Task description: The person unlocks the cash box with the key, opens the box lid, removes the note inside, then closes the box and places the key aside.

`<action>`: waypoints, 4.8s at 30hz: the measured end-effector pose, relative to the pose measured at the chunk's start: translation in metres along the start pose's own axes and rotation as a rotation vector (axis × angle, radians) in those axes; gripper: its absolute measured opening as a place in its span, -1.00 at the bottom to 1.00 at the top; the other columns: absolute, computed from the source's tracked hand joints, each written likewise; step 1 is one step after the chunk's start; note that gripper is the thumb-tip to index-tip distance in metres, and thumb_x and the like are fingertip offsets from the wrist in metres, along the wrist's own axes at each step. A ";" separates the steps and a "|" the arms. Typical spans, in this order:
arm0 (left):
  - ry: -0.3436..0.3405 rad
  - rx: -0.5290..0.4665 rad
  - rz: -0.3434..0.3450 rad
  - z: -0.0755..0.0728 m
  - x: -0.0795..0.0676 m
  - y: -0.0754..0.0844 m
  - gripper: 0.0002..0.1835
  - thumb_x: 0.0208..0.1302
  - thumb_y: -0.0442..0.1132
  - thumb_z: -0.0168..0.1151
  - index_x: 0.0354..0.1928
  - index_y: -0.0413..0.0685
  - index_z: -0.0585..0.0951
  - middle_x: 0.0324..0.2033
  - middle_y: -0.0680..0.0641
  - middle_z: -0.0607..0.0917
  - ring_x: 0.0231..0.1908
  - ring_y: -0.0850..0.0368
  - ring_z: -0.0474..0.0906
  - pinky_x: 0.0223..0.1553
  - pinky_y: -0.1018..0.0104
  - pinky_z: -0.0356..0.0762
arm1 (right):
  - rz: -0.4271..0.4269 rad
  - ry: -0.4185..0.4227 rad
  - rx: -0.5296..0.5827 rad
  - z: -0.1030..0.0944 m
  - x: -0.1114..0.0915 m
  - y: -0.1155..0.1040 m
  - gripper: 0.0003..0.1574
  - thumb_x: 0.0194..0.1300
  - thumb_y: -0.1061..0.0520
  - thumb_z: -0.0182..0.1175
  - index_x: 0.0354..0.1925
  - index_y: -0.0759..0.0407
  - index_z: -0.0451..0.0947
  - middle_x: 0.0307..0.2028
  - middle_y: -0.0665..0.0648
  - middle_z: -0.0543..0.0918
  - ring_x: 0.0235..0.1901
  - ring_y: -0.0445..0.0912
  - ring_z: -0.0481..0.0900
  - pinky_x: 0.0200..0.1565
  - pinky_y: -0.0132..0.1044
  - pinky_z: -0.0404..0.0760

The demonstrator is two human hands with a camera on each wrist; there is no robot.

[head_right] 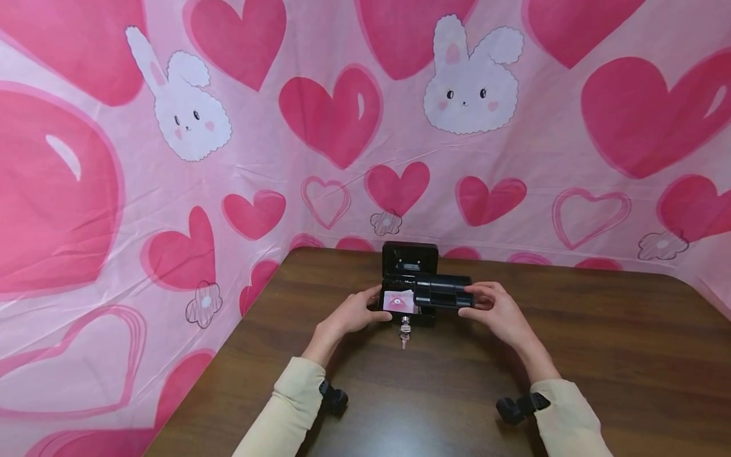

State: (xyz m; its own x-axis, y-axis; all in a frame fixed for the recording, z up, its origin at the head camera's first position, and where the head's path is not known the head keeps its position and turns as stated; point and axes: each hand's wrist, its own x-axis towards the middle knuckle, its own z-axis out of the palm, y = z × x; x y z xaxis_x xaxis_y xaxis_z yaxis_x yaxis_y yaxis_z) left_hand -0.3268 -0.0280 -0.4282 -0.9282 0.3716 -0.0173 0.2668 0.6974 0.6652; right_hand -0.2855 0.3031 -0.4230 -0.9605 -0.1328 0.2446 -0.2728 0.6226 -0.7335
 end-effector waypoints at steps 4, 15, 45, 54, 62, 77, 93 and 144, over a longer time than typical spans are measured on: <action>0.003 0.001 0.003 0.001 0.000 0.000 -0.10 0.23 0.14 0.35 0.52 -0.01 0.23 0.35 -0.14 0.50 0.36 0.01 0.42 0.38 0.03 0.34 | 0.005 -0.003 -0.017 -0.006 -0.002 0.005 -0.30 0.26 -0.11 0.37 0.24 0.21 0.52 0.24 0.28 0.39 0.08 0.18 0.54 -0.13 -0.70 0.44; 0.005 0.012 0.011 0.001 -0.001 0.000 -0.11 0.24 0.12 0.34 0.51 -0.05 0.23 0.34 -0.14 0.50 0.36 0.02 0.42 0.40 0.05 0.31 | 0.046 -0.005 -0.050 -0.026 -0.015 0.020 -0.29 0.30 -0.15 0.31 0.28 0.17 0.47 0.27 0.26 0.36 0.16 0.25 0.45 -0.16 -0.69 0.42; 0.013 0.005 -0.012 0.003 -0.004 0.000 -0.10 0.24 0.16 0.32 0.53 0.04 0.21 0.37 -0.10 0.47 0.38 0.01 0.39 0.40 0.00 0.31 | 0.172 0.008 -0.051 -0.015 -0.002 0.040 -0.12 0.31 -0.20 0.29 0.34 0.36 0.37 0.31 0.51 0.21 0.23 0.43 0.38 0.20 0.32 0.41; 0.012 -0.005 -0.018 0.004 -0.005 0.000 -0.11 0.24 0.14 0.33 0.53 0.04 0.21 0.37 -0.11 0.47 0.37 -0.01 0.40 0.39 -0.02 0.33 | 0.187 -0.046 -0.074 -0.015 0.004 0.041 -0.12 0.32 -0.20 0.28 0.34 0.35 0.37 0.30 0.52 0.23 0.13 0.35 0.39 0.12 0.29 0.44; 0.008 -0.010 -0.020 0.003 -0.004 0.001 -0.11 0.24 0.13 0.33 0.53 0.04 0.21 0.38 -0.13 0.46 0.37 -0.03 0.40 0.38 -0.04 0.34 | 0.159 -0.036 -0.081 -0.012 0.006 0.036 -0.17 0.34 -0.08 0.28 0.34 0.41 0.33 0.29 0.58 0.24 0.12 0.42 0.41 0.09 0.26 0.46; 0.014 0.007 -0.025 0.003 -0.002 0.001 -0.11 0.23 0.13 0.34 0.52 0.05 0.22 0.36 -0.14 0.49 0.35 -0.03 0.42 0.36 -0.04 0.36 | 0.189 0.116 -0.128 0.005 -0.001 0.005 -0.30 0.37 0.01 0.24 0.30 0.40 0.37 0.21 0.58 0.33 0.13 0.42 0.27 0.10 0.31 0.29; 0.028 0.017 0.017 0.003 -0.002 0.000 -0.11 0.24 0.12 0.34 0.51 -0.04 0.23 0.32 -0.15 0.53 0.35 -0.01 0.43 0.39 0.02 0.33 | 0.080 0.158 -0.116 0.024 0.003 -0.030 -0.59 0.38 0.07 0.25 0.08 0.29 0.59 -0.06 0.32 0.58 -0.21 0.04 0.47 -0.20 -0.21 0.43; 0.013 0.028 -0.002 0.004 -0.003 0.000 -0.11 0.24 0.16 0.32 0.53 0.02 0.21 0.34 -0.12 0.51 0.34 -0.02 0.44 0.37 -0.03 0.34 | -0.050 0.095 -0.169 0.090 0.024 -0.052 -0.73 0.31 0.17 0.26 -0.06 0.27 0.67 -0.14 0.27 0.70 -0.05 0.18 0.52 0.12 0.15 0.46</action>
State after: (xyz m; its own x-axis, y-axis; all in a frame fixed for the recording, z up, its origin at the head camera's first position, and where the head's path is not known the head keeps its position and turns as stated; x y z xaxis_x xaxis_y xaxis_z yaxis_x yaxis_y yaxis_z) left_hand -0.3233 -0.0263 -0.4306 -0.9321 0.3620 -0.0090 0.2716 0.7154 0.6438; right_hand -0.2998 0.1986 -0.4361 -0.9345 -0.0984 0.3422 -0.2989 0.7390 -0.6037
